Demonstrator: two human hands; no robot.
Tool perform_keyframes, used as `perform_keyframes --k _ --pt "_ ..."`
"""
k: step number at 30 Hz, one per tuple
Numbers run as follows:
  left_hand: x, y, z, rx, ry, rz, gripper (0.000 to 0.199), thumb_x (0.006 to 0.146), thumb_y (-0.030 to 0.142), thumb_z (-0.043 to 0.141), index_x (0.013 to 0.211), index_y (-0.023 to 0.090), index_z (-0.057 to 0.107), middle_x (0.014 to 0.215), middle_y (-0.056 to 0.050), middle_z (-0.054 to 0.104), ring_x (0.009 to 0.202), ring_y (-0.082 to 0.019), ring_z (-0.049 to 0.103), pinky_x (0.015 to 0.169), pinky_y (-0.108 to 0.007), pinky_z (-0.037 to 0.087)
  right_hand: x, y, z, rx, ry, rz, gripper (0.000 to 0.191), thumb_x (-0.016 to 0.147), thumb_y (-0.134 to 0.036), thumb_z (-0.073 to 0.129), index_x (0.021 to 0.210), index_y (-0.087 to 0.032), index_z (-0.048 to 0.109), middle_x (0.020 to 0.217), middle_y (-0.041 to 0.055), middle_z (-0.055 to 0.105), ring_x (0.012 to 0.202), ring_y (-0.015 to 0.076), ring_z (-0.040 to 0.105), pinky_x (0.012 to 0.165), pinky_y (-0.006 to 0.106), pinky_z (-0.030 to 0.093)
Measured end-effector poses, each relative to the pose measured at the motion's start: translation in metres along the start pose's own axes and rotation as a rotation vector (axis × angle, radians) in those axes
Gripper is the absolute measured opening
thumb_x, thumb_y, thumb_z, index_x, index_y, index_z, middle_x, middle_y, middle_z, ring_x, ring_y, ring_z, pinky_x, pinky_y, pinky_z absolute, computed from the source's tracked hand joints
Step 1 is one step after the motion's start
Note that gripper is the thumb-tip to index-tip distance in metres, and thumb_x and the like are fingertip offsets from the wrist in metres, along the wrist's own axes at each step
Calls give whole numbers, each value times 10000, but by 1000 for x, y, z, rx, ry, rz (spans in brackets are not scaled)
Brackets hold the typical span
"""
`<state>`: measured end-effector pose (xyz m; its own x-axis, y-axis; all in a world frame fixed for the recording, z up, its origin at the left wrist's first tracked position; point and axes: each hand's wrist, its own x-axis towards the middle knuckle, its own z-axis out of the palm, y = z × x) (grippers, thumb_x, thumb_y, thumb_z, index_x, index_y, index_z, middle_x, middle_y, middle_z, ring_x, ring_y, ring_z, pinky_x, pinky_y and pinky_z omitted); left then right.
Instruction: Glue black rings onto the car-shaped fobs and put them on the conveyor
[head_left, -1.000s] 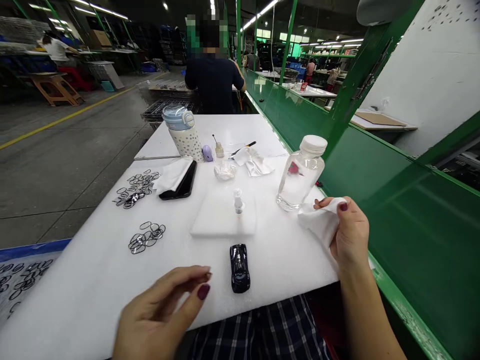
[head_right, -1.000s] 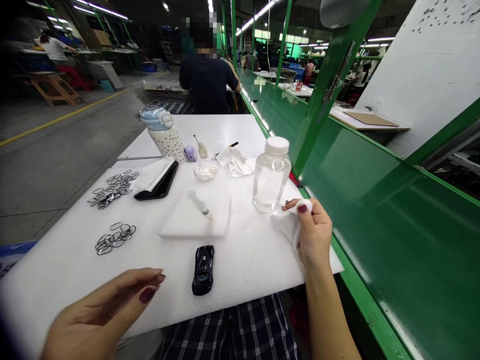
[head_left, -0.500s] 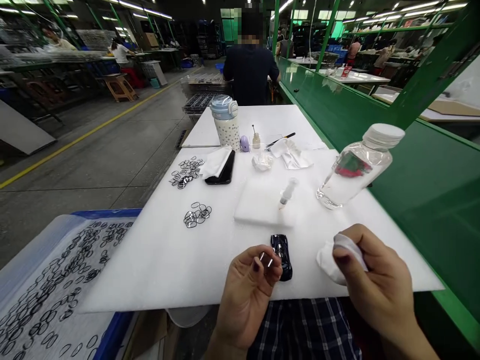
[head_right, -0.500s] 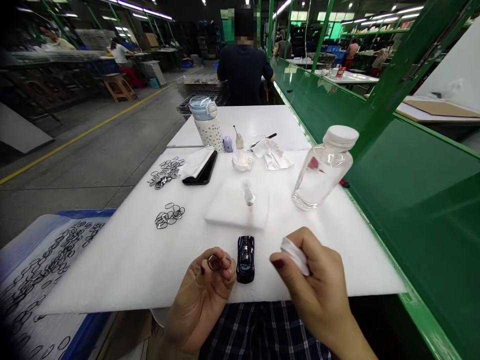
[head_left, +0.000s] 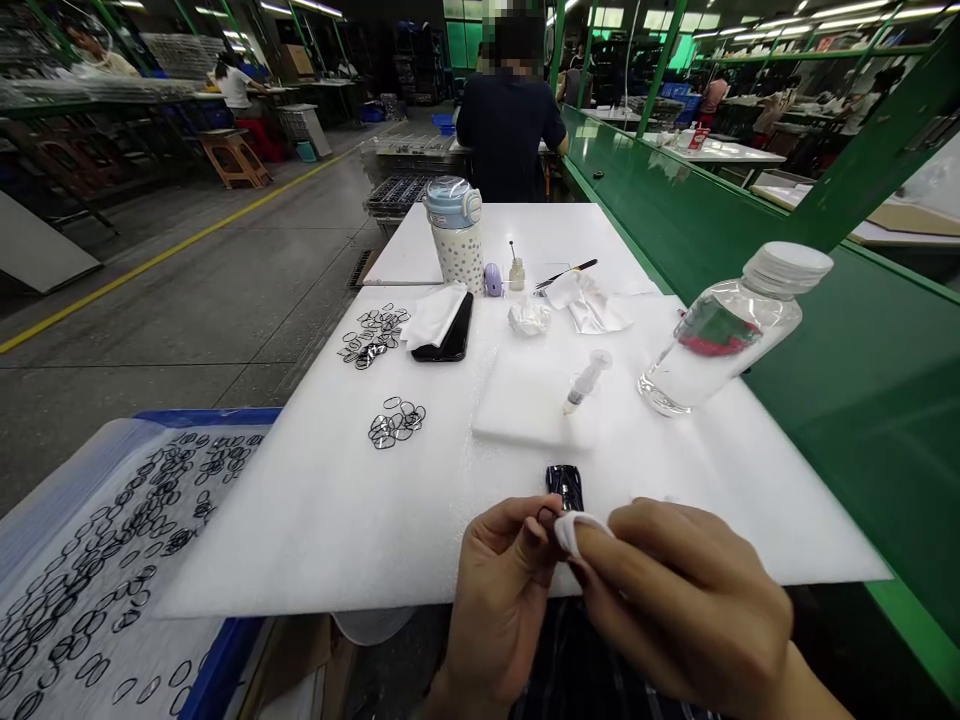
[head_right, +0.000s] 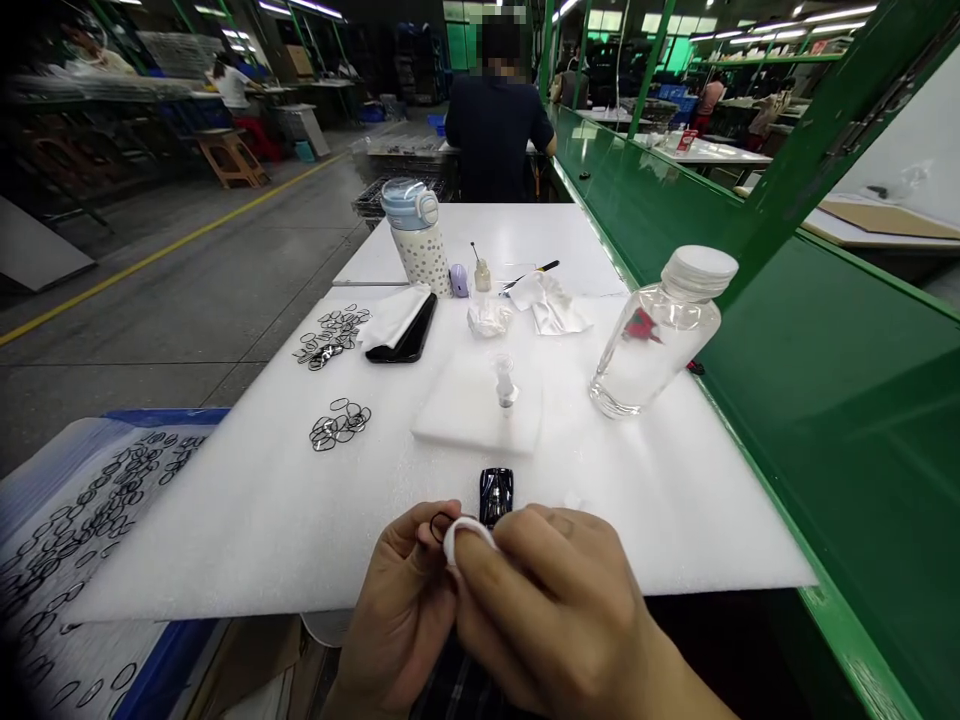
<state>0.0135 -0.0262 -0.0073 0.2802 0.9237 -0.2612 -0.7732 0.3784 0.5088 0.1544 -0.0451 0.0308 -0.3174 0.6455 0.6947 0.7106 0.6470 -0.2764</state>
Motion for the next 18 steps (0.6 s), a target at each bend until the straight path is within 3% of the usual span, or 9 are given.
perform_keyframes --k 6,9,13,18 --pt "0 0 0 40 -18 12 176 641 250 881 752 165 774 727 -18 744 686 -90 672 670 -123 547 5 -2 2 -19 38 50 186 889 -144 558 1061 -161 626 749 46 572 559 114 513 472 251 414" --pt "-1 0 -1 45 -16 -1 173 642 253 881 751 176 771 703 -8 731 669 -89 657 686 -149 550 8 -5 5 43 -19 18 170 889 -131 539 1028 -133 636 772 62 567 559 109 465 481 251 406" --pt "-2 -1 -1 52 -10 4 202 616 265 895 766 191 782 720 -16 747 667 -79 668 669 -116 541 4 0 -12 3 -116 11 163 893 -162 535 1015 -159 644 781 58 576 545 112 469 477 268 396" --pt "-2 7 -2 173 -55 10 195 687 331 850 819 203 785 747 -29 748 693 -91 678 691 -127 553 -11 19 -23 -47 93 251 187 857 -104 609 1020 -185 650 817 33 591 532 73 495 463 222 396"
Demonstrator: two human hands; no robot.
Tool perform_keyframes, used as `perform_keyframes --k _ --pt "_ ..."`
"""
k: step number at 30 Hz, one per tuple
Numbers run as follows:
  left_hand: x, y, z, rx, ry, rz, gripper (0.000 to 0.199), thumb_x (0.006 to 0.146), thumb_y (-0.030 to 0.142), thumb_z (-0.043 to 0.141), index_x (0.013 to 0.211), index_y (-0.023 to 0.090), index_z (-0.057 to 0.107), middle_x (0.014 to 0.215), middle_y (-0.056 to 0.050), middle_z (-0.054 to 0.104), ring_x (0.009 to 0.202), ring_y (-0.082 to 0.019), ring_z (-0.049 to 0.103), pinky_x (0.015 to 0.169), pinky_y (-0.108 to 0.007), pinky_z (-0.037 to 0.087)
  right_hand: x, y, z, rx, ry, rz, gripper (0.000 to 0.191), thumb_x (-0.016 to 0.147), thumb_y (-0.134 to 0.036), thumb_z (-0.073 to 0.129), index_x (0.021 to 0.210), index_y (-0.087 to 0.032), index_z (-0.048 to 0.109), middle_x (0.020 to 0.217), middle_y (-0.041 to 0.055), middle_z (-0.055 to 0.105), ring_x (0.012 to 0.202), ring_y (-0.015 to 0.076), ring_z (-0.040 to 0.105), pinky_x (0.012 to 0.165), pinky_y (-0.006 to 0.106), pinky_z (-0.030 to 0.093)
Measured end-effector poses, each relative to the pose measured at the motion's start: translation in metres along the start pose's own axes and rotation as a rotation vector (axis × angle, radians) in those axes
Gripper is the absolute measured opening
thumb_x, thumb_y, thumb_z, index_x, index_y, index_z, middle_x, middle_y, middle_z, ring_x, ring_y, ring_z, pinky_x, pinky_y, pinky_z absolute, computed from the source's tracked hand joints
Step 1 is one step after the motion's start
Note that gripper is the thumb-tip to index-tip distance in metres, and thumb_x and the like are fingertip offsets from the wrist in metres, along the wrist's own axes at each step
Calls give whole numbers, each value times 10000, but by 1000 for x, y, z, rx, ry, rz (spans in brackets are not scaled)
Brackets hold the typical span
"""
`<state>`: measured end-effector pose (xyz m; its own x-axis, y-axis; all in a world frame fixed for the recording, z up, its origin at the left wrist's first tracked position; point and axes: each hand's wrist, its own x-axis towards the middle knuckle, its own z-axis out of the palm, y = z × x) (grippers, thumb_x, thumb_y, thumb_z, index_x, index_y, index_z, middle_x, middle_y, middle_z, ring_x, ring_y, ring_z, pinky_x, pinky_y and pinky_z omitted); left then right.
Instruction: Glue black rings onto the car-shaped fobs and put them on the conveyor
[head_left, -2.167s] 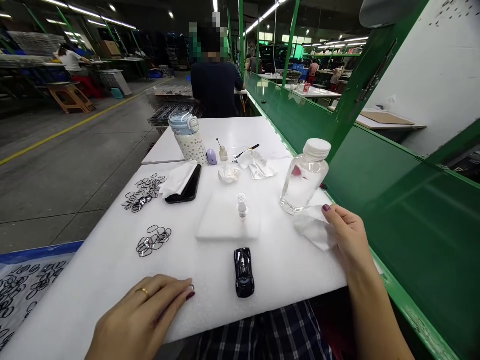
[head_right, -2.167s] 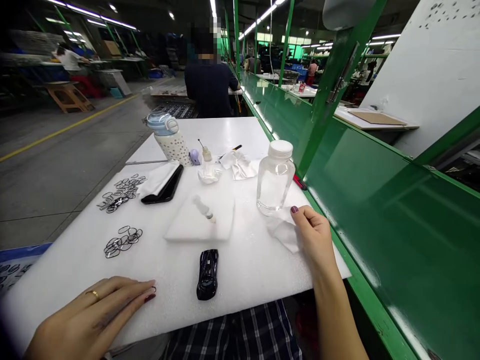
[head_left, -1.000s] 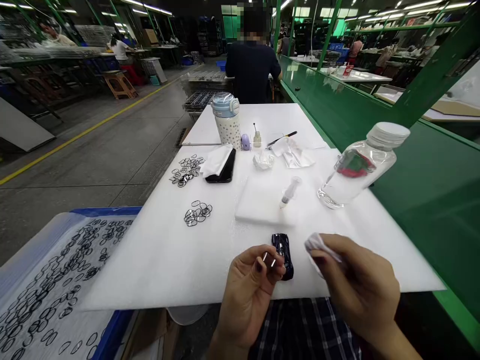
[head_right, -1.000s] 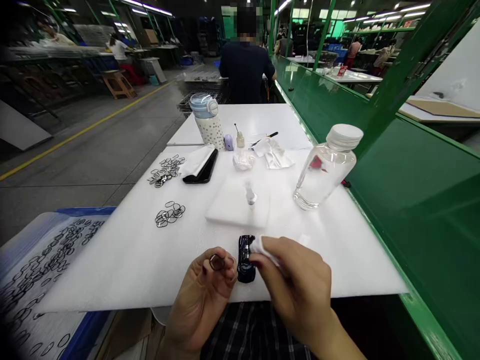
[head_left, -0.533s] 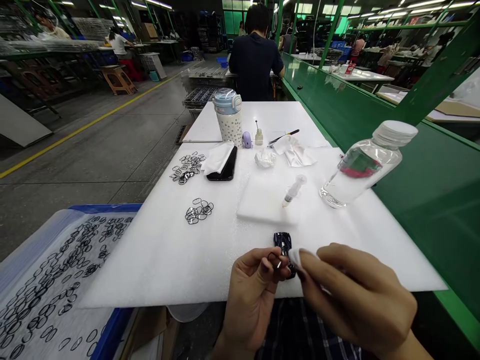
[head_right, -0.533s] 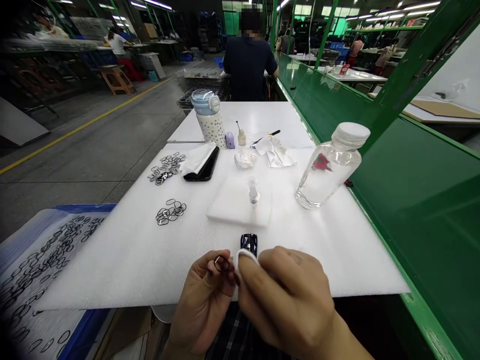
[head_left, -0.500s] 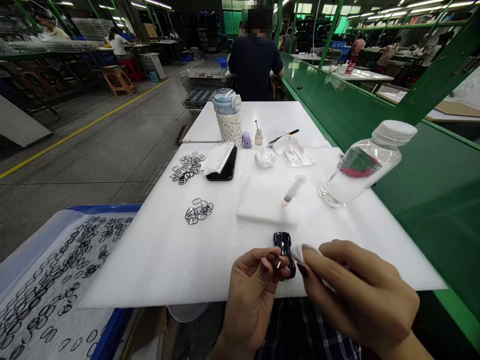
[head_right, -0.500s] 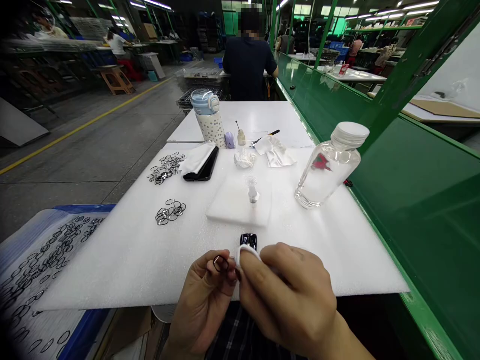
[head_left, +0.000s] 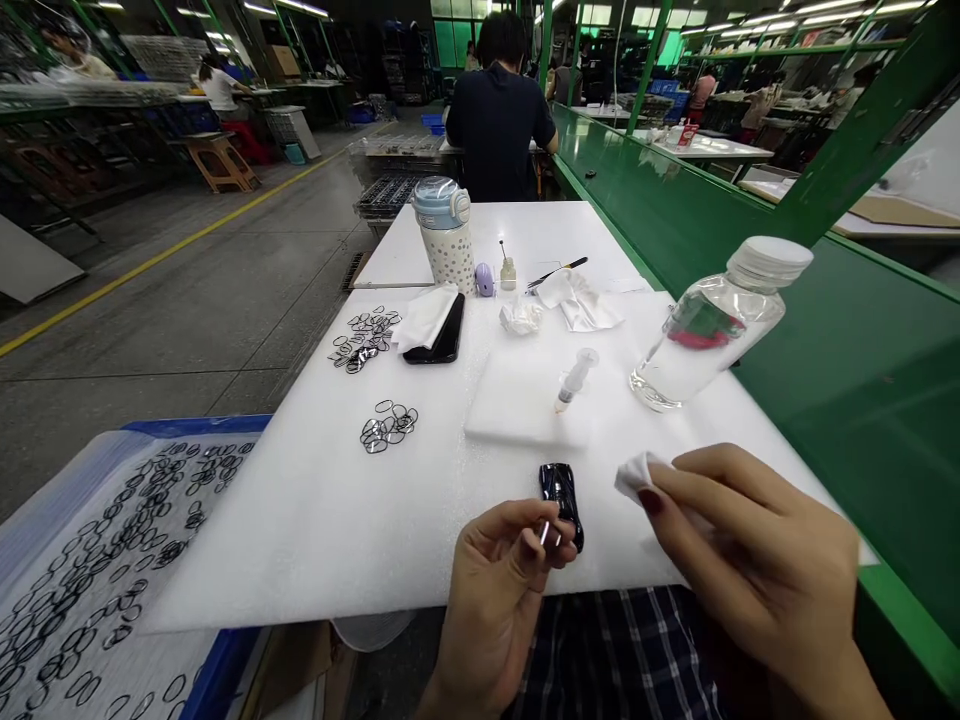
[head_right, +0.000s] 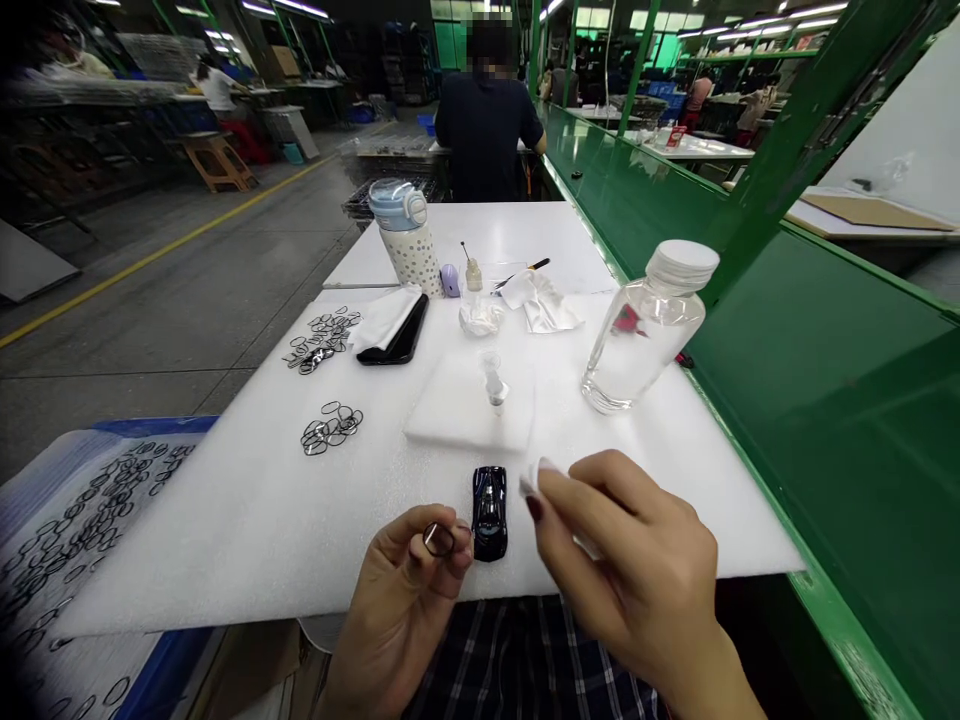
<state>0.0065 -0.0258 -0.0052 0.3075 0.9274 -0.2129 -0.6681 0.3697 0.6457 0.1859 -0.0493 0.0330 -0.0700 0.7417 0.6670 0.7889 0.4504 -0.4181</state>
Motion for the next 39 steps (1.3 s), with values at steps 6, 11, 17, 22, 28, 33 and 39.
perform_keyframes --k 6,11,17,22,28,33,39 --pt "6 23 -13 988 -78 433 129 764 202 777 885 244 762 831 -27 750 768 -171 693 729 -250 582 -18 16 30 137 -200 286 186 943 -207 514 813 -174 642 734 20 545 548 88 495 482 236 384" --pt "13 15 -19 1488 -250 845 196 828 109 675 1009 182 697 856 -41 696 783 -171 643 714 -285 551 -22 14 44 232 -235 344 181 944 -211 504 827 -173 637 770 21 554 584 88 512 518 234 391" --pt "14 13 -18 1508 -315 754 201 849 134 661 1047 146 690 897 -66 665 831 -176 634 755 -283 537 -23 12 40 263 -291 373 113 931 -226 545 980 -197 643 810 8 559 597 82 505 512 227 366" --pt "15 20 -19 1444 -236 592 291 823 164 695 1113 190 684 1062 -68 666 981 -199 642 876 -315 544 -27 15 37 267 -340 371 112 923 -231 568 1013 -213 632 826 1 556 630 79 509 544 222 375" --pt "17 20 -21 1473 -199 544 322 829 155 670 1141 237 676 1255 -47 643 1132 -219 611 986 -387 524 -26 15 35 254 -377 392 128 911 -226 579 1028 -222 629 814 -17 538 617 66 493 536 214 357" --pt "18 22 -17 1474 -201 530 335 813 136 681 1130 243 675 1253 -25 654 1143 -207 607 988 -393 531 -24 13 34 251 -385 404 119 906 -224 579 1012 -213 632 808 -17 540 612 68 490 529 217 348" --pt "21 22 -16 1472 -191 469 323 804 145 696 1105 258 675 1266 -12 650 1168 -207 590 1005 -421 511 -22 15 34 243 -369 378 104 907 -230 584 997 -217 635 786 -26 536 582 59 468 507 208 335"
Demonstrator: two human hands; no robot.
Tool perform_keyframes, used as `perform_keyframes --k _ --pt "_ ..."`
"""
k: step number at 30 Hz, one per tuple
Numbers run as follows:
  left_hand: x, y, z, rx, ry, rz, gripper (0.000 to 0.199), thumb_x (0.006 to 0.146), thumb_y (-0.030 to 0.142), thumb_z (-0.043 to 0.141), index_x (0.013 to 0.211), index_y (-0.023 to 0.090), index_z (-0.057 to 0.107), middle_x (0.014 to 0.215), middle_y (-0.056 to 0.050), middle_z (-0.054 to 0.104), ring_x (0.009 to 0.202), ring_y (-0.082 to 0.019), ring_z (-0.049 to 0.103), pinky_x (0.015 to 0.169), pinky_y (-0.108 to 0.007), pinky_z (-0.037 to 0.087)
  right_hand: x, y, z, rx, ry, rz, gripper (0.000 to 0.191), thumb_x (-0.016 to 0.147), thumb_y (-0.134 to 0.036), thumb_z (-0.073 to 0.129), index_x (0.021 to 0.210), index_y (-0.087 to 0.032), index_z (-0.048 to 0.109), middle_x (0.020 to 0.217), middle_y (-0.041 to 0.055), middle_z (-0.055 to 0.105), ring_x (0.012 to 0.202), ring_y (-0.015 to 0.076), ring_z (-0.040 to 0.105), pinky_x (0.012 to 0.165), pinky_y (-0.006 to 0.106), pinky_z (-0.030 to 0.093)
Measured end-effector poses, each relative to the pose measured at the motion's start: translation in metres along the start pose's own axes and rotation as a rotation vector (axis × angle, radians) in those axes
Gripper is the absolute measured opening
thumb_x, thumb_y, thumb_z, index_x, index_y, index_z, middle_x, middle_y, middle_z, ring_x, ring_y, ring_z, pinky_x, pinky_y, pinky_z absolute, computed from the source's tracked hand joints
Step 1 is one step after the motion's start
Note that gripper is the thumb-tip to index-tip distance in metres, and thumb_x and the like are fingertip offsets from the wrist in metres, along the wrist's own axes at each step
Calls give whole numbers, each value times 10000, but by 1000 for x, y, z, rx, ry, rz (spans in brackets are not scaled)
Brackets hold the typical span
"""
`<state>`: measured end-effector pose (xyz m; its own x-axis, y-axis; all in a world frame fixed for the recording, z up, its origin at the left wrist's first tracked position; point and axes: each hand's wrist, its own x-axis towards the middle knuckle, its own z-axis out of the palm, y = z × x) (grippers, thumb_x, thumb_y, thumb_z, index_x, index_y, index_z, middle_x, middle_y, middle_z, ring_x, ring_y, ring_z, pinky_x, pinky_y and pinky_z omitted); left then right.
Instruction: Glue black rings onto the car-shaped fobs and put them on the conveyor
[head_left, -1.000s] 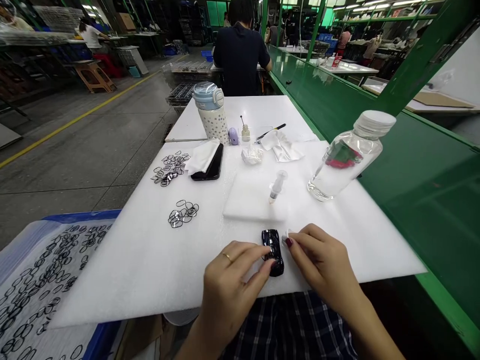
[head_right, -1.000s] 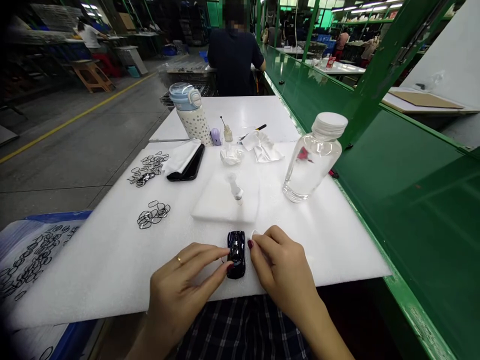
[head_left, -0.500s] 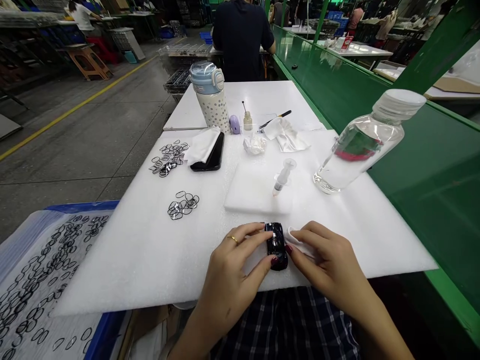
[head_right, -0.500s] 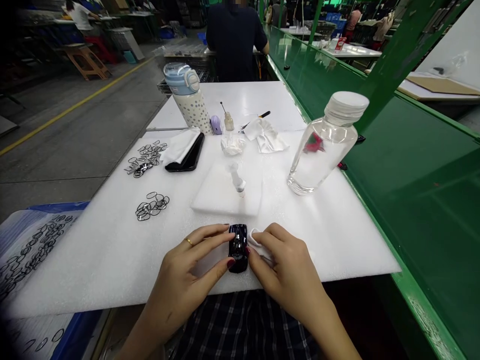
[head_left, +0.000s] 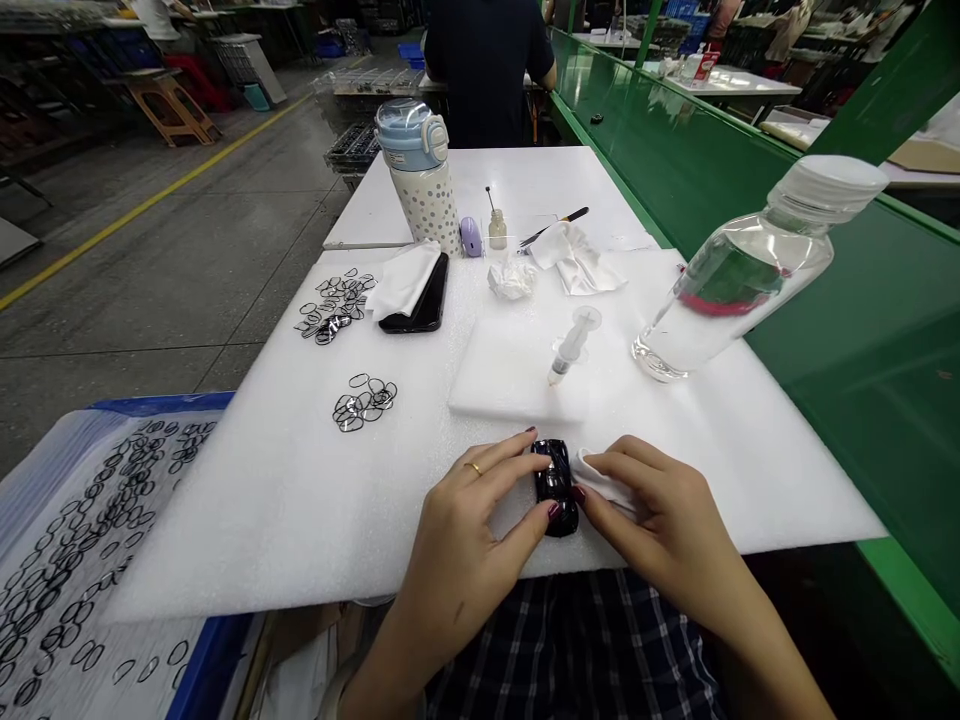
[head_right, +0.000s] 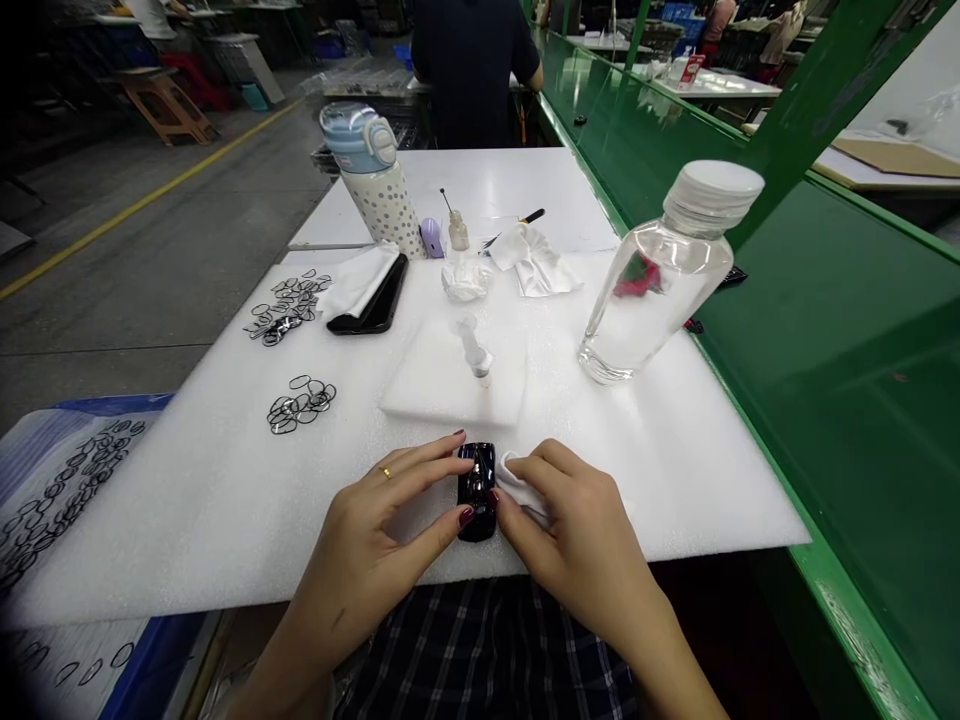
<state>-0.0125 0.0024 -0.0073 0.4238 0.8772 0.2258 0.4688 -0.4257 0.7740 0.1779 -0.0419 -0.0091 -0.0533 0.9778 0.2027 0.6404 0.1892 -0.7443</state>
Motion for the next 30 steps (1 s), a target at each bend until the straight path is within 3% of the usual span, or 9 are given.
perform_keyframes --k 6,10,14,18,23,26,30 --pt "1 2 -1 -1 -25 -21 331 798 136 687 1103 262 665 1225 1 661 1150 -197 585 999 -408 502 -2 2 3 -37 51 -71 109 895 -174 599 998 -190 632 776 -18 541 564 48 463 491 186 348" --pt "2 4 -3 53 -57 0 364 823 141 645 1163 270 643 1297 8 614 1207 -196 536 1034 -413 470 -11 1 8 -118 242 -309 196 867 -64 595 1052 -123 624 800 31 577 595 67 493 507 193 392" --pt "3 5 -2 48 -68 20 349 827 130 621 1148 265 652 1253 12 632 1184 -182 542 1028 -388 471 -18 1 13 -252 248 -476 233 857 -53 597 1083 -106 627 854 75 601 656 110 520 561 245 440" --pt "3 5 -4 73 -91 -4 354 832 156 609 1168 265 633 1289 5 606 1213 -194 519 1041 -407 460 -18 2 17 -302 290 -381 207 868 -71 596 1066 -100 647 883 84 608 667 105 540 574 236 458" --pt "3 6 -7 143 -330 79 627 771 172 697 1347 323 499 1475 28 448 1343 -233 390 1100 -453 399 -20 3 15 -204 415 -290 223 842 -26 609 1051 -92 654 845 63 607 628 63 531 519 174 428" --pt "2 5 -1 150 -221 44 584 717 243 801 1250 319 574 1344 3 537 1237 -244 473 1031 -443 454 -25 3 14 -199 440 -304 237 825 -17 625 1047 -96 656 833 63 603 634 70 537 503 176 420" --pt "-2 2 4 162 -100 14 577 645 292 866 1167 296 618 1209 -16 564 1125 -253 523 944 -441 495 -30 5 15 -198 361 -354 278 820 -22 620 1083 -108 644 831 69 603 648 103 558 528 219 458"
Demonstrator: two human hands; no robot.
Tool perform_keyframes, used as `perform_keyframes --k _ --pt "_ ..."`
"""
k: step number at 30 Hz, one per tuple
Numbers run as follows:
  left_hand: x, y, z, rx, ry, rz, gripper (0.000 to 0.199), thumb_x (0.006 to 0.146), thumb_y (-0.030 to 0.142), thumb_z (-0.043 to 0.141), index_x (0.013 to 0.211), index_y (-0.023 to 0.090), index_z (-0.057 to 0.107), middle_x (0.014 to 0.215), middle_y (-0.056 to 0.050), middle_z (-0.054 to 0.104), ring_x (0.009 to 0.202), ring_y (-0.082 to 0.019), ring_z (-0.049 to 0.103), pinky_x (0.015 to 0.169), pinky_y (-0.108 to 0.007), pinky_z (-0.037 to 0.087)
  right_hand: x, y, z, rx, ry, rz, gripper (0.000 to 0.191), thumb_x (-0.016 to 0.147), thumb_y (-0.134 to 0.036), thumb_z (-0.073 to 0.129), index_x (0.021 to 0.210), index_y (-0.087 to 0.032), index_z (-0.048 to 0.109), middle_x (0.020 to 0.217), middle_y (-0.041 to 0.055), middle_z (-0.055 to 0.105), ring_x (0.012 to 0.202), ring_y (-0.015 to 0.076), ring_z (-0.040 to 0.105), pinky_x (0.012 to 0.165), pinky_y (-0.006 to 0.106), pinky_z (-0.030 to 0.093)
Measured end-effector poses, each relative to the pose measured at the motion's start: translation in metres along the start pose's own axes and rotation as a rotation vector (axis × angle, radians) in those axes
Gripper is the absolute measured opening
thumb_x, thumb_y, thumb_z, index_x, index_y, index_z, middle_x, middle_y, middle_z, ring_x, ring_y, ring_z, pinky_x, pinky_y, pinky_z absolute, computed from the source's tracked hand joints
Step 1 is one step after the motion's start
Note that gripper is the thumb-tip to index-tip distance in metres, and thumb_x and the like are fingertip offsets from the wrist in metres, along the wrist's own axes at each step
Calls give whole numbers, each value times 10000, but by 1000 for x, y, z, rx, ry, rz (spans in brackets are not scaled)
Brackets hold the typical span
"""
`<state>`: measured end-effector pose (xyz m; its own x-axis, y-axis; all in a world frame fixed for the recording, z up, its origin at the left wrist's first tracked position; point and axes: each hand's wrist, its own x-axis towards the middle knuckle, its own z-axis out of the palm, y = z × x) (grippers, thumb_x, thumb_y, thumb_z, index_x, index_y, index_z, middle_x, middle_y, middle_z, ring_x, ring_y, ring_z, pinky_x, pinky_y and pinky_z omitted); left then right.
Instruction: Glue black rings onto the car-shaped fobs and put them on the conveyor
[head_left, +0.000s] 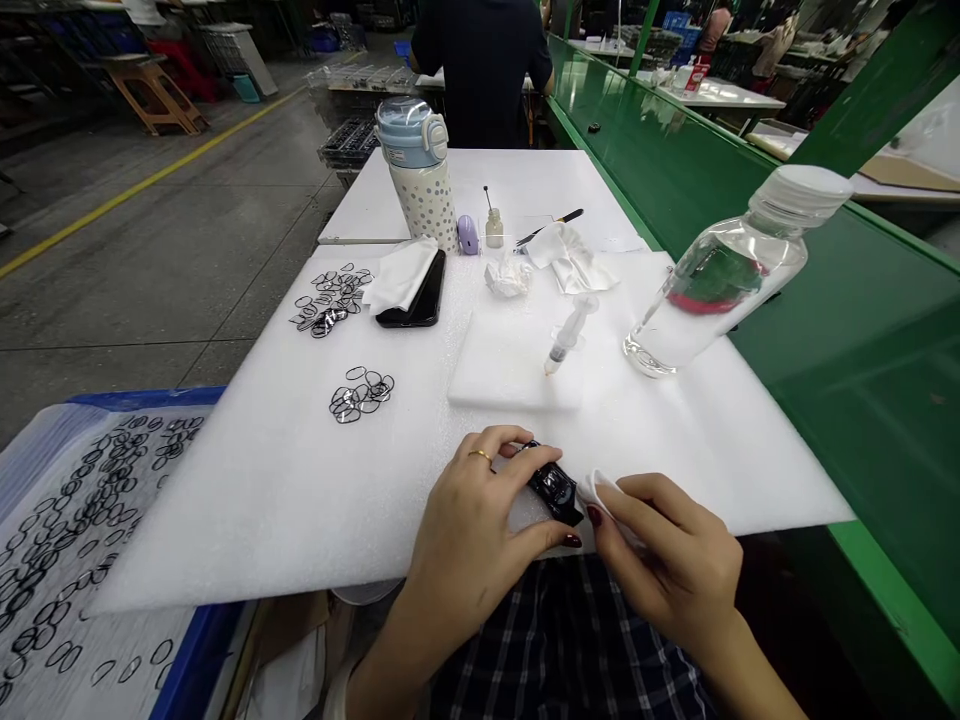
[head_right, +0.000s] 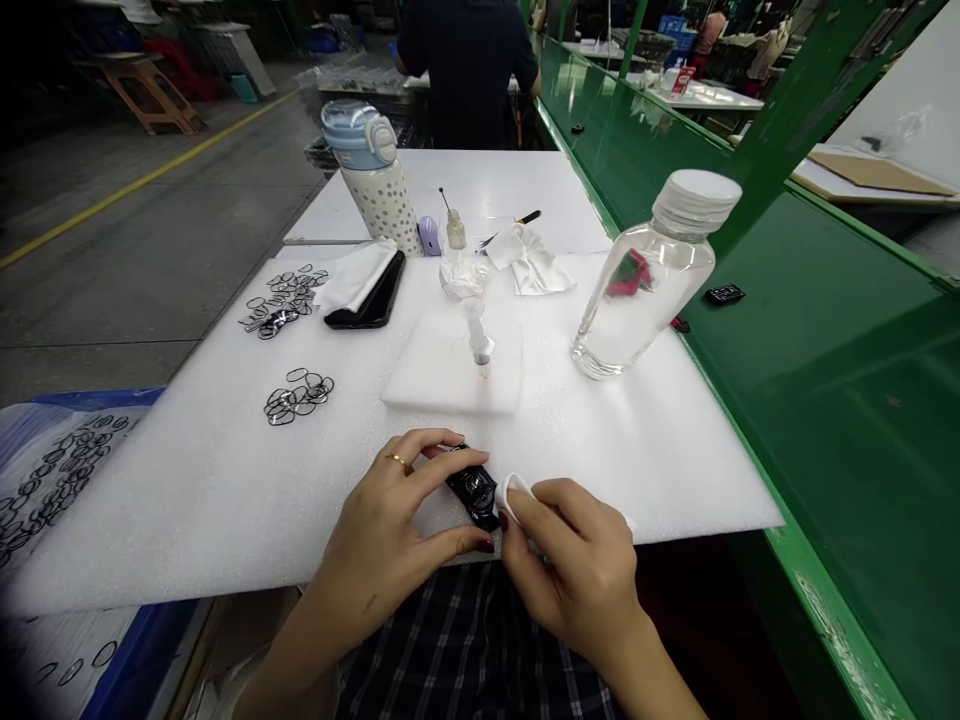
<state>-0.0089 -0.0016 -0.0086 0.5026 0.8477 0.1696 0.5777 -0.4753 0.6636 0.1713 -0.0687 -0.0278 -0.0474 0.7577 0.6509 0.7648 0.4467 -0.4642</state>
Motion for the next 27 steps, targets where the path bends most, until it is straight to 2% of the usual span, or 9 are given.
perform_keyframes --k 2,7,17,20,23,27 --pt "-1 0 -1 -15 -6 3 517 699 299 830 1172 308 621 1210 -9 563 1123 -246 526 945 -437 491 -2 0 0 -6 -10 -11 280 818 -25 620 1083 -112 643 828 70 605 649 111 566 528 228 465" --pt "0 2 -5 -63 -10 -7 282 893 279 607 1172 307 634 1222 -14 566 1130 -227 528 963 -430 480 -1 -1 0 -10 -19 -26 285 813 -19 612 1081 -112 641 822 76 605 641 118 567 515 230 458" --pt "1 1 -5 -62 1 -19 278 887 240 598 1153 308 643 1198 -14 571 1113 -223 532 956 -431 483 4 -3 0 -33 -82 -7 211 842 -67 593 1029 -142 660 824 69 605 594 102 536 496 227 434" --pt "0 0 -8 -48 -59 -7 339 867 249 634 1198 318 616 1288 -9 543 1173 -237 502 976 -443 470 3 -3 -1 -14 -89 7 226 838 -57 587 1034 -149 651 821 66 602 601 108 543 502 231 445" --pt "0 -1 -11 -34 -134 40 459 834 215 678 1264 329 563 1370 12 516 1240 -240 454 1024 -442 436 1 -1 -2 3 -37 7 282 822 -28 593 1078 -140 633 820 66 598 631 121 566 519 235 459" --pt "2 0 -10 -52 -80 35 411 823 159 678 1195 315 600 1237 18 594 1160 -217 500 979 -401 458 1 -1 -1 -33 -8 -57 274 820 -34 602 1073 -135 634 813 66 598 639 128 550 523 250 447"
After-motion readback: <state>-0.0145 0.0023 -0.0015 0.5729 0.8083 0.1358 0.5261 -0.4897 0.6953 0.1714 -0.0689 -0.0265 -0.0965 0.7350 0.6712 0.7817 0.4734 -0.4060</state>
